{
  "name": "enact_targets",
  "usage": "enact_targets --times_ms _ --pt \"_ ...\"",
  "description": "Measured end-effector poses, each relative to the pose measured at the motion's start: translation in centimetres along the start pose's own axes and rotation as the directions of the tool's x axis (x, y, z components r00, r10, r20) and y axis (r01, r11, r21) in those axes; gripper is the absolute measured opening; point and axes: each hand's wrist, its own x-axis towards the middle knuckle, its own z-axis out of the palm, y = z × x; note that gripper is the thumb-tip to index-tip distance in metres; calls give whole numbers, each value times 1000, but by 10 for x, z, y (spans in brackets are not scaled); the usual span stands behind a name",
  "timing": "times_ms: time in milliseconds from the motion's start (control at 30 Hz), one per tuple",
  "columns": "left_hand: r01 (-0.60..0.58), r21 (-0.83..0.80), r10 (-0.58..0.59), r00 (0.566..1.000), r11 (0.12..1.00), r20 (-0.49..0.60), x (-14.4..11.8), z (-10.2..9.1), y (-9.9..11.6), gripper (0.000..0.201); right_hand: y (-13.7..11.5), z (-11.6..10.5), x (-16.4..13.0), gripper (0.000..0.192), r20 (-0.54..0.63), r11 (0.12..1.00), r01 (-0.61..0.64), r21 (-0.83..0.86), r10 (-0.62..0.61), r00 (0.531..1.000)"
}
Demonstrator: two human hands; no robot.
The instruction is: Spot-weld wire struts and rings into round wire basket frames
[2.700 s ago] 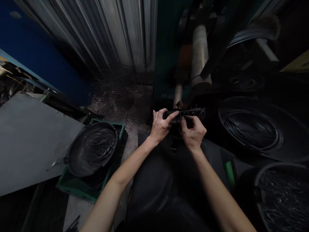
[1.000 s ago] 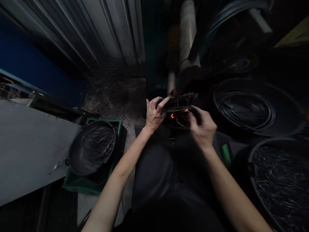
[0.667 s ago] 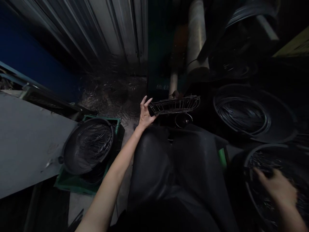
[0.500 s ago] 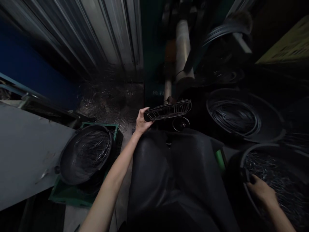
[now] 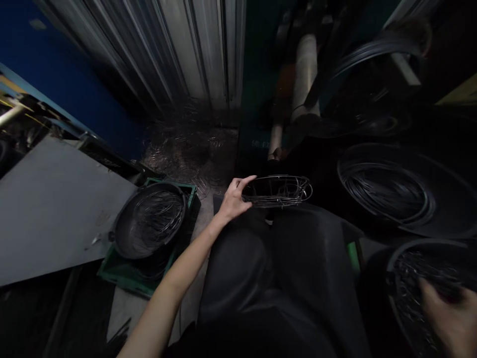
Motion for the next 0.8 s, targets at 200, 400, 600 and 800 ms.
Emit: enact_targets --times_ms 200,400,600,800 --pt "-41 135 19 987 990 159 3 10 18 72 -143 -5 -43 34 185 835 23 550 -148 972" --pt "-175 329 128 979 928 160 9 23 33 74 -229 41 -55 43 444 633 -126 764 -373 815" --pt "-200 392 162 979 898 128 12 23 33 74 -251 80 -49 41 437 572 -179 800 -352 828" --pt "-172 349 159 985 921 67 21 24 28 70 -261 91 -60 36 117 649 242 721 -458 881"
